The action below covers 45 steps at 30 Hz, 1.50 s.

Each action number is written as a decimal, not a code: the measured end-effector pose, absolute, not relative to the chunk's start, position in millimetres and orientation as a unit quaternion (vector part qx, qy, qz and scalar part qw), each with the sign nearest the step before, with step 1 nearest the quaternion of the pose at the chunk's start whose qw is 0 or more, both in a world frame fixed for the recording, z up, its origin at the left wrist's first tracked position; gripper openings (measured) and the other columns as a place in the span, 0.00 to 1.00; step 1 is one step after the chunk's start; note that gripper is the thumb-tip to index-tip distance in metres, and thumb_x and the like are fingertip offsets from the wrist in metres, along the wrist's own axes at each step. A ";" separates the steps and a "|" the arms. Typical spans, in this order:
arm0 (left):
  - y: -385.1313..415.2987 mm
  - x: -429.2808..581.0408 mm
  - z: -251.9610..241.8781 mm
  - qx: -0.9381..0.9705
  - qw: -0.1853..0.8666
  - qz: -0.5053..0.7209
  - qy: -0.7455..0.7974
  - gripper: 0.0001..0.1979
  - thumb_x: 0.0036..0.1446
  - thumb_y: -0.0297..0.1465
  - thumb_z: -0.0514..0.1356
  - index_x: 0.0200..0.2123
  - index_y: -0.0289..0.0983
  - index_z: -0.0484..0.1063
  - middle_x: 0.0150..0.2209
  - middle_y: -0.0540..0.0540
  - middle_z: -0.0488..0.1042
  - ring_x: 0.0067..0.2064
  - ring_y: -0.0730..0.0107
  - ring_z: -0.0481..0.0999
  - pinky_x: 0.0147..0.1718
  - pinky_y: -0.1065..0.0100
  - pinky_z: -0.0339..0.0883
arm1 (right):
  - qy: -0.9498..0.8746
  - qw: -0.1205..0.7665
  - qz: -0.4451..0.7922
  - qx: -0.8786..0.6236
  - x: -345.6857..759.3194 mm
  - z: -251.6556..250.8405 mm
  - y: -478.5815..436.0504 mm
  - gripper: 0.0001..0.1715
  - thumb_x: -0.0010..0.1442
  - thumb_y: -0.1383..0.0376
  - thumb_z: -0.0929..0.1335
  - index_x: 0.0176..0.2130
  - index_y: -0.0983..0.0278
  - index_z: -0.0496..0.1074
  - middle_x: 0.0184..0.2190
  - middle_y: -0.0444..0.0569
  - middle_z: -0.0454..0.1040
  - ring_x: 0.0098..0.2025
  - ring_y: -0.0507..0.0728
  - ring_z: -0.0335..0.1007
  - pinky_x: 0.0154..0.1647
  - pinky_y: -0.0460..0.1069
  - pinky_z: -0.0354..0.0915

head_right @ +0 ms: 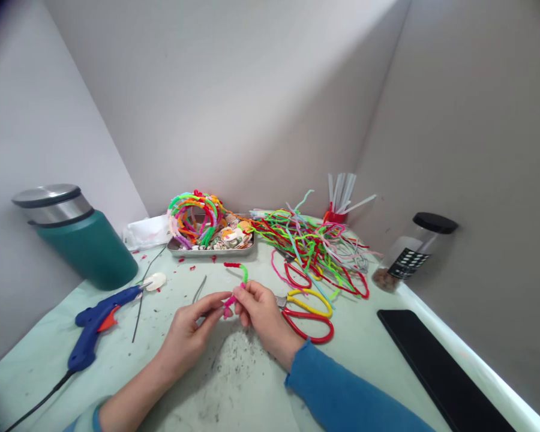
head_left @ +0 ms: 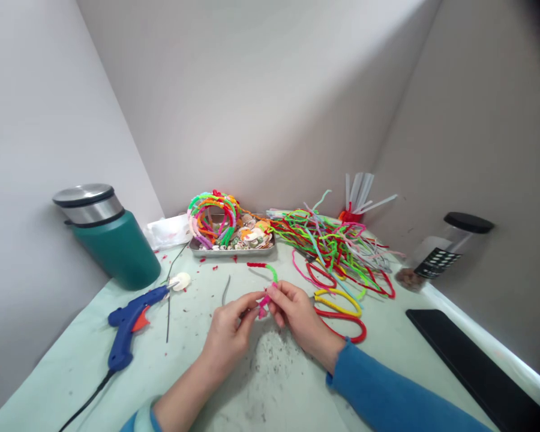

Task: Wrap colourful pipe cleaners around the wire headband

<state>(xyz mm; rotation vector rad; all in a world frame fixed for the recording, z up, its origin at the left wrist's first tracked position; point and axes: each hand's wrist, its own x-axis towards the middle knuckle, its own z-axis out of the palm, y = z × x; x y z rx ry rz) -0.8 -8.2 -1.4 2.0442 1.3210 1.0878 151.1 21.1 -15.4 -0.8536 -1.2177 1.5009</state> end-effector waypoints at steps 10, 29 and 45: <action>-8.4 -4.7 -8.7 0.798 0.128 0.363 0.465 0.18 0.54 0.19 0.49 0.46 0.39 0.63 0.39 0.47 0.74 0.39 0.69 0.74 0.37 0.70 0.65 | -0.497 0.495 0.620 -0.351 150.8 -15.5 22.7 0.16 0.57 0.57 0.65 0.25 0.66 0.63 0.18 0.39 0.65 0.14 0.44 0.53 0.15 0.42 0.48; -7.0 -7.2 -9.3 0.808 0.044 0.381 0.446 0.08 0.55 0.29 0.56 0.39 0.39 0.70 0.30 0.49 0.76 0.27 0.74 0.72 0.25 0.74 0.62 | -0.507 0.482 0.626 -0.344 150.5 -17.2 21.7 0.16 0.57 0.57 0.64 0.26 0.66 0.64 0.19 0.39 0.65 0.14 0.44 0.53 0.15 0.42 0.48; -9.9 -1.8 0.9 0.763 0.161 0.419 0.465 0.10 0.57 0.31 0.53 0.35 0.37 0.75 0.27 0.47 0.76 0.26 0.74 0.71 0.25 0.75 0.62 | -0.509 0.486 0.618 -0.351 150.2 -14.9 19.8 0.17 0.56 0.55 0.64 0.26 0.65 0.64 0.19 0.39 0.64 0.14 0.44 0.52 0.15 0.41 0.48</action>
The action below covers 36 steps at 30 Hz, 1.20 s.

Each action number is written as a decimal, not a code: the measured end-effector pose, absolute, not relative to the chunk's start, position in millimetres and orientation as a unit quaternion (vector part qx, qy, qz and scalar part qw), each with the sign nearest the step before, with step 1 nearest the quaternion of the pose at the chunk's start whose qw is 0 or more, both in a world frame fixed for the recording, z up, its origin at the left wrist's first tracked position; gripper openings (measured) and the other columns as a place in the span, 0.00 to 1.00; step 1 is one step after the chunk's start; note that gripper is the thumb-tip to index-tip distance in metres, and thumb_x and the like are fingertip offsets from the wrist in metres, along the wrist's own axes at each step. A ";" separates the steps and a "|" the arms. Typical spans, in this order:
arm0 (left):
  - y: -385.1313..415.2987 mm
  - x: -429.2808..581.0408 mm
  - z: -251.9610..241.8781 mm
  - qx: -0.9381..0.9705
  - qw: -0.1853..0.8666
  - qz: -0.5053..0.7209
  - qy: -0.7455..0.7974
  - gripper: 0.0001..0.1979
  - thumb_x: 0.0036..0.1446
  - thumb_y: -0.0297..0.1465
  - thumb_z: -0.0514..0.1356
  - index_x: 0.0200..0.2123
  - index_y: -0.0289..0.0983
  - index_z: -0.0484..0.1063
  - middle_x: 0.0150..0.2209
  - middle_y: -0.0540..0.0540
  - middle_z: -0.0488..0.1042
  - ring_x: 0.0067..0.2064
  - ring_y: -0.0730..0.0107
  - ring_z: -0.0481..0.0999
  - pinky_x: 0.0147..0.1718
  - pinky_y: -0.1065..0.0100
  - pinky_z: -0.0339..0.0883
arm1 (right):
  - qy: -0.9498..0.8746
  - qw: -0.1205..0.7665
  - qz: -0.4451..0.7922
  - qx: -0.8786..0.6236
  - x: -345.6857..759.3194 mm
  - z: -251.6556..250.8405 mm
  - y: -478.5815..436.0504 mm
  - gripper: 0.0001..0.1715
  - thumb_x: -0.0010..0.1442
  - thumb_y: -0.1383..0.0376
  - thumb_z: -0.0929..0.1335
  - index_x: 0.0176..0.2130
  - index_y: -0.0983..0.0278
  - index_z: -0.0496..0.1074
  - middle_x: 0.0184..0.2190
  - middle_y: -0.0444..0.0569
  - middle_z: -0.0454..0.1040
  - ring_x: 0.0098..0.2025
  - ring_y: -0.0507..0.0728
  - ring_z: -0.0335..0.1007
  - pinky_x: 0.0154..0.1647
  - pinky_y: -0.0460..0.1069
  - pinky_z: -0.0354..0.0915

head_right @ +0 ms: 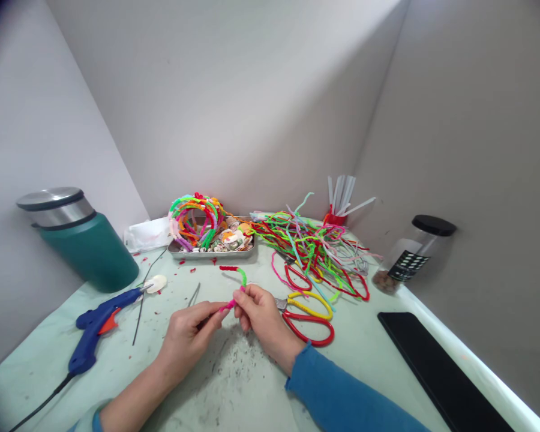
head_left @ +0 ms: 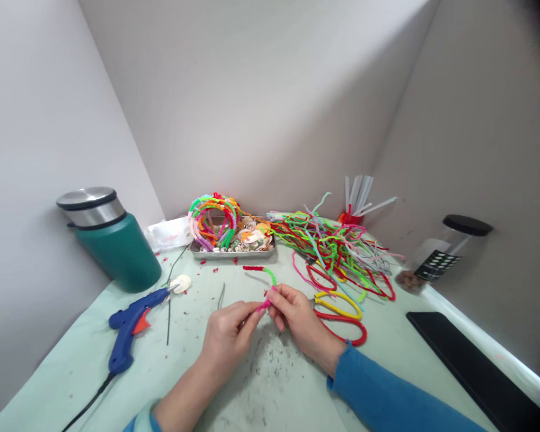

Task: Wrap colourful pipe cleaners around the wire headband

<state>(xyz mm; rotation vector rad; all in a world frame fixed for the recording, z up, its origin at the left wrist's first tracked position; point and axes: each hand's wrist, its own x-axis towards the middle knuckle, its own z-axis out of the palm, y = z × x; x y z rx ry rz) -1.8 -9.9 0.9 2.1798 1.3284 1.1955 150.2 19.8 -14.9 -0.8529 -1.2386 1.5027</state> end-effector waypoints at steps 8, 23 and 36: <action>-6.4 -3.2 8.7 0.677 0.369 0.355 0.528 0.18 0.55 0.39 0.53 0.21 0.34 0.69 0.15 0.53 0.65 0.17 0.78 0.59 0.17 0.76 0.53 | -0.526 0.459 0.616 -0.364 149.3 -7.8 17.3 0.16 0.54 0.55 0.66 0.26 0.64 0.61 0.18 0.39 0.66 0.14 0.45 0.54 0.15 0.42 0.49; -11.1 -2.7 1.4 0.816 0.036 0.418 0.397 0.15 0.57 0.22 0.51 0.46 0.39 0.67 0.43 0.42 0.68 0.43 0.68 0.70 0.39 0.69 0.66 | -0.437 0.512 0.659 -0.334 152.7 -11.9 25.4 0.17 0.54 0.54 0.66 0.26 0.65 0.65 0.19 0.41 0.66 0.15 0.45 0.52 0.16 0.43 0.47; -8.3 -2.8 -4.2 0.816 -0.004 0.426 0.390 0.17 0.56 0.20 0.51 0.48 0.38 0.68 0.39 0.43 0.72 0.40 0.69 0.72 0.38 0.70 0.67 | -0.455 0.507 0.647 -0.343 152.6 -13.5 25.2 0.17 0.54 0.54 0.66 0.25 0.65 0.64 0.20 0.41 0.67 0.14 0.45 0.52 0.16 0.43 0.47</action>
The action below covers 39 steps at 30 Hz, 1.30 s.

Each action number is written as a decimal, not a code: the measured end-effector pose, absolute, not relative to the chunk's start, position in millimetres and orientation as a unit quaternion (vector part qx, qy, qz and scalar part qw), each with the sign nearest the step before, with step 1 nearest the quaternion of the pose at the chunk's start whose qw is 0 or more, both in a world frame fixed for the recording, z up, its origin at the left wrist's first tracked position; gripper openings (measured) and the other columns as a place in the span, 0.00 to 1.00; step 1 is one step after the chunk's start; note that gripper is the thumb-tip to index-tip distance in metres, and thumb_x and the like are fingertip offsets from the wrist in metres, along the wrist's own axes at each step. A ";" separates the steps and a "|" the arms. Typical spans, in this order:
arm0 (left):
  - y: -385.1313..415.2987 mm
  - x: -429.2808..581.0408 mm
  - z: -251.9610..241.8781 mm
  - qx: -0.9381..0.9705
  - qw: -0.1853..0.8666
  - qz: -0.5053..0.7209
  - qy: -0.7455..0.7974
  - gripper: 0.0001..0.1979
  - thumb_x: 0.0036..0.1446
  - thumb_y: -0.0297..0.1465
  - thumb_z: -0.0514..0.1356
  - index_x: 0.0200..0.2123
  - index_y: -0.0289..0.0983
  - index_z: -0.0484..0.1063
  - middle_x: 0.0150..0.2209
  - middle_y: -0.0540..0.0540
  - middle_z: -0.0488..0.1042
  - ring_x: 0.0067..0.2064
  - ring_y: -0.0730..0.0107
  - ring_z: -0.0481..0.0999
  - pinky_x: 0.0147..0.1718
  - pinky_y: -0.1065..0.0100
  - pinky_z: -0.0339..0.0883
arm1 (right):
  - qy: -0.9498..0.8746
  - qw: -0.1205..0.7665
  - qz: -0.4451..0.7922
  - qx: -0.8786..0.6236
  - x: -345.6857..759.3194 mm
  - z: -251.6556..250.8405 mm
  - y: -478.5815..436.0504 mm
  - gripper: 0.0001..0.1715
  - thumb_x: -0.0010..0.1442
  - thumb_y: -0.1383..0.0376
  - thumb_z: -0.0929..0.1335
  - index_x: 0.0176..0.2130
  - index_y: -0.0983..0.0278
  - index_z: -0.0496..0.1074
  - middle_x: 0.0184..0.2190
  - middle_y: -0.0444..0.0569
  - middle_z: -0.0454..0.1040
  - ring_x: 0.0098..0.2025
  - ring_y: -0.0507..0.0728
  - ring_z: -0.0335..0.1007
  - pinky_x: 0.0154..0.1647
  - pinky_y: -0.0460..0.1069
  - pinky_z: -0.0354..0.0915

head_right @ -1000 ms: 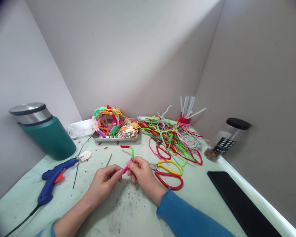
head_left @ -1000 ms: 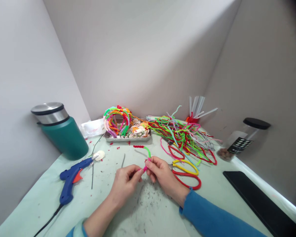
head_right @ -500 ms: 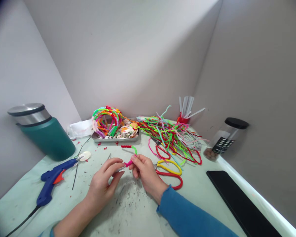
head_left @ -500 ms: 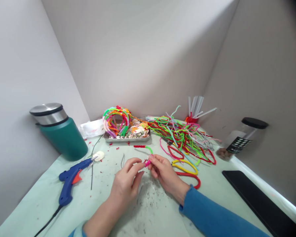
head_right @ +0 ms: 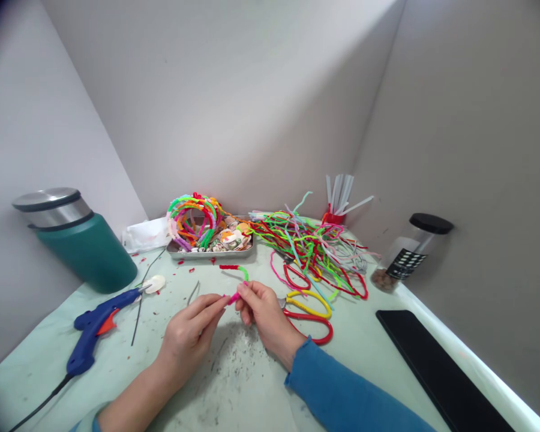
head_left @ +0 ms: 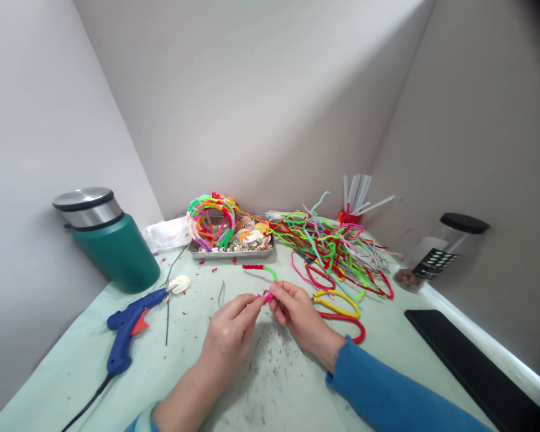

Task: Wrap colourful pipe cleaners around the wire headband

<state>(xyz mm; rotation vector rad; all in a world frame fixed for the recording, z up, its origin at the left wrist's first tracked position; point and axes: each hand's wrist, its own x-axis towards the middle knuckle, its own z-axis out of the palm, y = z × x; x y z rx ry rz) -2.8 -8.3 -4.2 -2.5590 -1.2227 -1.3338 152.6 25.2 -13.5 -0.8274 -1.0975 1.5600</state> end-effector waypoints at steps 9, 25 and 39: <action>-8.9 0.9 -2.6 -0.798 -0.057 -0.443 -0.404 0.14 0.58 0.23 0.51 0.44 0.37 0.70 0.38 0.43 0.73 0.39 0.70 0.73 0.37 0.71 0.68 | -0.458 0.510 0.643 -0.342 152.4 -16.3 25.9 0.17 0.54 0.54 0.66 0.26 0.65 0.64 0.20 0.41 0.67 0.15 0.45 0.53 0.17 0.43 0.48; -6.8 -1.0 -4.7 -0.770 -0.156 -0.406 -0.467 0.10 0.58 0.24 0.51 0.36 0.37 0.72 0.32 0.46 0.73 0.32 0.71 0.72 0.31 0.72 0.65 | -0.472 0.510 0.634 -0.340 151.3 -16.6 24.3 0.15 0.55 0.56 0.66 0.27 0.65 0.64 0.20 0.40 0.67 0.15 0.44 0.53 0.15 0.42 0.46; -9.1 -0.6 1.8 -0.788 -0.182 -0.319 -0.495 0.09 0.58 0.25 0.48 0.34 0.37 0.68 0.30 0.48 0.70 0.32 0.70 0.69 0.31 0.70 0.61 | -0.485 0.501 0.631 -0.340 151.2 -17.1 23.4 0.14 0.55 0.57 0.66 0.27 0.65 0.64 0.20 0.39 0.68 0.14 0.44 0.53 0.15 0.42 0.47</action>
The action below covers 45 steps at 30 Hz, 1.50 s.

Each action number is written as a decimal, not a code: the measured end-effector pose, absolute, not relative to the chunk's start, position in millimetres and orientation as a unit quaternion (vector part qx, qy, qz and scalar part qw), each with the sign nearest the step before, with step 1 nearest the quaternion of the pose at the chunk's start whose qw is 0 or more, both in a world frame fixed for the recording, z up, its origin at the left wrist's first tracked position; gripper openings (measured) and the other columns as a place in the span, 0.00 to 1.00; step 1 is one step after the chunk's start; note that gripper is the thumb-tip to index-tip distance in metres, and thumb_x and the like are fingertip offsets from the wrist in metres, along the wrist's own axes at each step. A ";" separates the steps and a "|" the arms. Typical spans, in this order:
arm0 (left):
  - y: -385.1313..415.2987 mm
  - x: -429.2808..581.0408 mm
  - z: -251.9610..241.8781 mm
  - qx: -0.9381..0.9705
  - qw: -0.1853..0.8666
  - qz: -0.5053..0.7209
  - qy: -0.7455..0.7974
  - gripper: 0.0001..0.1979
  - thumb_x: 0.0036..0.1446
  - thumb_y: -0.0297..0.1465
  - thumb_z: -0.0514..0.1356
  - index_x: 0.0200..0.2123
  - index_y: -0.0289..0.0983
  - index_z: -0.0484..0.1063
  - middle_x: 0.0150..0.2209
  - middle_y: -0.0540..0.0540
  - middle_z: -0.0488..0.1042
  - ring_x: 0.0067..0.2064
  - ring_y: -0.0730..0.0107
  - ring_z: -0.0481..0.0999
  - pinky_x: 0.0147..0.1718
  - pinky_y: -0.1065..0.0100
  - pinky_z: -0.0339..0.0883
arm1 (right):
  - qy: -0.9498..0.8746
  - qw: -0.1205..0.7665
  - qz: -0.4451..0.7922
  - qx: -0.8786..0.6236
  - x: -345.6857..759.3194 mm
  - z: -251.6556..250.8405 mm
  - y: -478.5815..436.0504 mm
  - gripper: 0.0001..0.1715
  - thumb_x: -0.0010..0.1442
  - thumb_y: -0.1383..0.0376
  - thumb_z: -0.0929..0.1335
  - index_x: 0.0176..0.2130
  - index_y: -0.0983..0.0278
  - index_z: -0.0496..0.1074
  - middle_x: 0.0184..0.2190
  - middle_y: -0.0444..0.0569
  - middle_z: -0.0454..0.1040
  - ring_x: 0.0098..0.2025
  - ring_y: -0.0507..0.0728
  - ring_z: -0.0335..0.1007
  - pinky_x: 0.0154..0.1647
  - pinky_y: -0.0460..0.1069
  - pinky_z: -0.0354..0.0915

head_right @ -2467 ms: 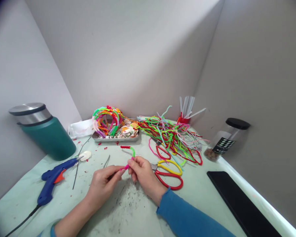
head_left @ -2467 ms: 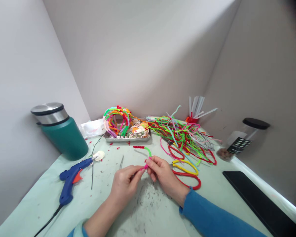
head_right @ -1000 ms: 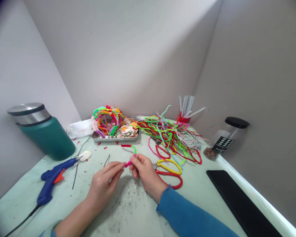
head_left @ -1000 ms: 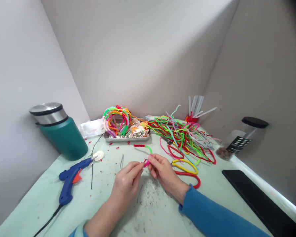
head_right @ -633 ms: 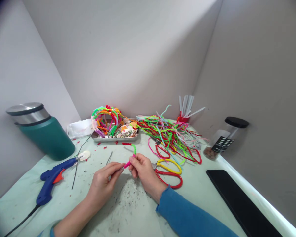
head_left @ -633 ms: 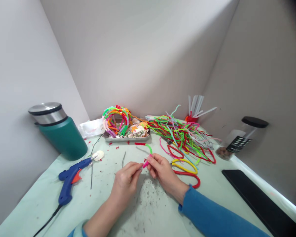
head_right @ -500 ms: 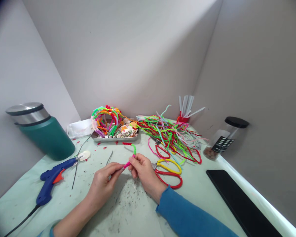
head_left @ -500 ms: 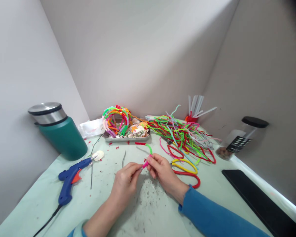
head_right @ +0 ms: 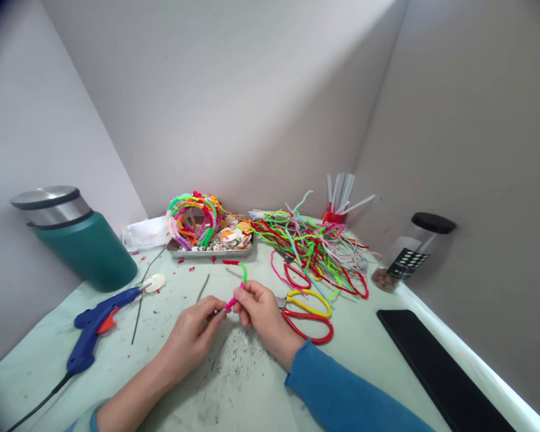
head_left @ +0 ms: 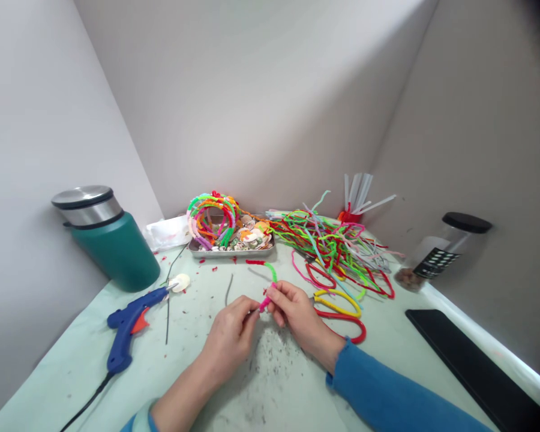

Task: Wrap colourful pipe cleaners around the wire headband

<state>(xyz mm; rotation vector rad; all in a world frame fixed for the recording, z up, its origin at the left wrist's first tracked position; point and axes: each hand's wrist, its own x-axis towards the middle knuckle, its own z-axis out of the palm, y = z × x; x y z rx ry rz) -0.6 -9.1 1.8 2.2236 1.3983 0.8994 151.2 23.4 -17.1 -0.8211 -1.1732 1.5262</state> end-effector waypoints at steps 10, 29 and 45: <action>-3.5 -5.9 -7.1 0.811 0.088 0.352 0.459 0.09 0.57 0.24 0.51 0.36 0.38 0.69 0.34 0.47 0.73 0.34 0.70 0.72 0.32 0.72 0.63 | -0.490 0.496 0.630 -0.342 151.9 -17.5 24.3 0.15 0.56 0.57 0.66 0.27 0.66 0.65 0.20 0.40 0.68 0.14 0.44 0.53 0.15 0.42 0.47; -3.3 -6.2 -0.5 0.796 0.016 0.386 0.465 0.05 0.57 0.26 0.53 0.34 0.38 0.68 0.33 0.47 0.72 0.36 0.67 0.70 0.36 0.65 0.61 | -0.489 0.503 0.621 -0.349 150.9 -19.3 23.4 0.17 0.56 0.56 0.65 0.25 0.66 0.65 0.19 0.41 0.67 0.14 0.44 0.53 0.15 0.42 0.47; -0.2 -5.8 4.4 0.578 0.279 0.531 0.553 0.15 0.53 0.38 0.56 0.41 0.35 0.65 0.28 0.49 0.69 0.30 0.70 0.69 0.32 0.67 0.64 | -0.327 0.486 0.772 -0.246 150.4 -8.8 19.2 0.09 0.53 0.61 0.69 0.30 0.65 0.67 0.25 0.44 0.73 0.15 0.44 0.56 0.16 0.42 0.50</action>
